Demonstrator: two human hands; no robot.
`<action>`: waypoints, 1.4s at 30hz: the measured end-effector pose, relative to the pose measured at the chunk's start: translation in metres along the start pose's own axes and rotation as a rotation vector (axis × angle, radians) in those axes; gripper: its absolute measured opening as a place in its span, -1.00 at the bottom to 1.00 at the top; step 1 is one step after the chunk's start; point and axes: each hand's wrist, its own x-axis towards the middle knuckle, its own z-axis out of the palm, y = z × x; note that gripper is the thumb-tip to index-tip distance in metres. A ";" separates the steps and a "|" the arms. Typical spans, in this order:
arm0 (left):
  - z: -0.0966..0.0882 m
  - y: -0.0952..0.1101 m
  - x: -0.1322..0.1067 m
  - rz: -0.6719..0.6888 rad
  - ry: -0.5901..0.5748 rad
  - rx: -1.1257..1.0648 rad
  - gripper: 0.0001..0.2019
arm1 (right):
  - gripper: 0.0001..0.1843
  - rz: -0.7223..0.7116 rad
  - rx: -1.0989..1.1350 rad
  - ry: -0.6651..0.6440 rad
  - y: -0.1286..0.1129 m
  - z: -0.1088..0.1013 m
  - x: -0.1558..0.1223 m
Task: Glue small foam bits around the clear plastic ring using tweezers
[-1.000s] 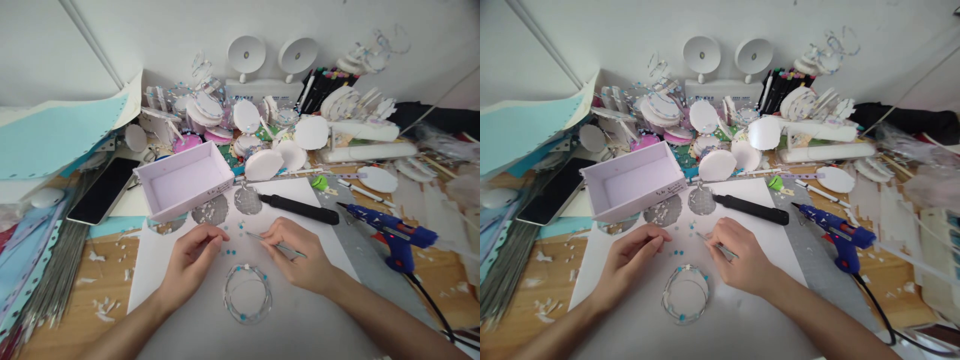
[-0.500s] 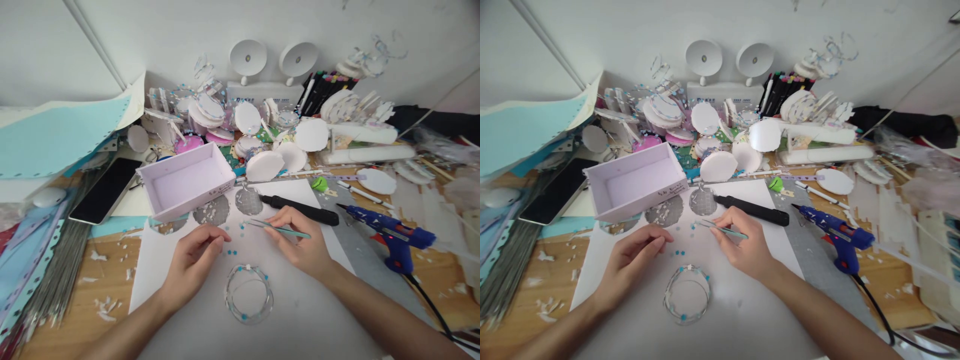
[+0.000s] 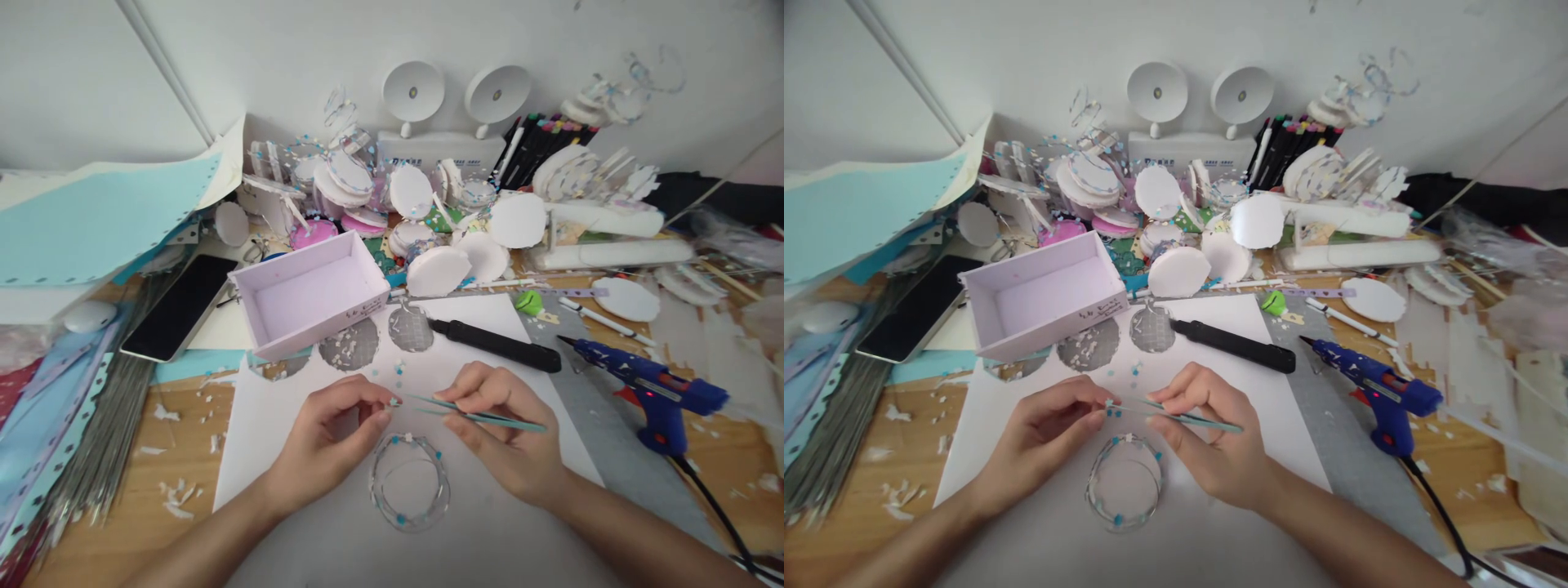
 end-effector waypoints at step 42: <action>-0.008 -0.004 -0.004 -0.163 -0.055 -0.304 -0.57 | -0.79 -0.872 -0.759 -0.296 -0.031 0.031 0.031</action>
